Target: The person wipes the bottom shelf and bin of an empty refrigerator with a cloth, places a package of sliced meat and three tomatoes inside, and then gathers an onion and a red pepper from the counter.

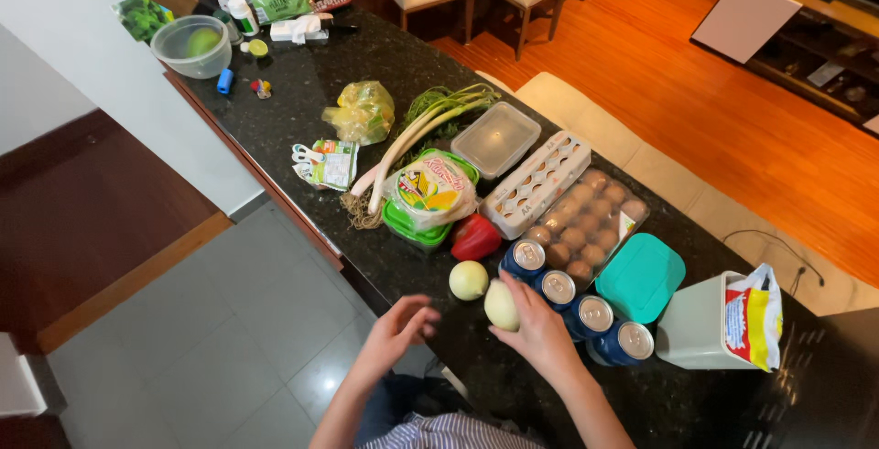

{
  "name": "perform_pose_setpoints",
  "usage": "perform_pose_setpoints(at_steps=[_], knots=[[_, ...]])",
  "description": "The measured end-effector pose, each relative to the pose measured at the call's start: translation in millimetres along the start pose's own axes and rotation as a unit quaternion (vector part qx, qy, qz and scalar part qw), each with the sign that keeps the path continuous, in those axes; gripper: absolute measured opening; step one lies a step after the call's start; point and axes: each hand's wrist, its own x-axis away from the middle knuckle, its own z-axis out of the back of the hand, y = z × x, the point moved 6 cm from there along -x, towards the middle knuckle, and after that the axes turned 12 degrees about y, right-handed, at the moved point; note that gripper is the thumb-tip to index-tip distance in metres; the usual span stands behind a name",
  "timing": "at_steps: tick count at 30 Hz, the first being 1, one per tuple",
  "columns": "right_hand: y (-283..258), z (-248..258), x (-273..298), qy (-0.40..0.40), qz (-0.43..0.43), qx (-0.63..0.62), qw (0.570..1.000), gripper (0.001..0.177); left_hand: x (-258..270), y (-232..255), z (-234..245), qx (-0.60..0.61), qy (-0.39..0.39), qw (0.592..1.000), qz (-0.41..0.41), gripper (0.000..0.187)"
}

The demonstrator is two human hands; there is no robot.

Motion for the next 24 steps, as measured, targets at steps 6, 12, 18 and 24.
perform_pose_setpoints(at_steps=[6,12,18,24], knots=[[-87.4,16.3,-9.9,-0.003,0.105,-0.173,0.979,0.097,12.5,44.2,-58.6,0.193,-0.042,0.972,0.130,0.073],[-73.3,-11.9,-33.2,0.038,0.159,-0.191,0.968,0.101,2.4,7.1,-5.3,0.268,0.150,0.946,0.108,0.040],[-17.0,-80.1,-41.2,-0.030,0.114,0.031,0.993,0.095,6.5,29.6,20.4,0.260,0.163,0.947,0.094,0.045],[-11.2,-94.5,-38.3,-0.055,0.108,0.046,0.992,0.090,3.7,15.8,21.4,0.267,0.166,0.943,0.108,0.043]])
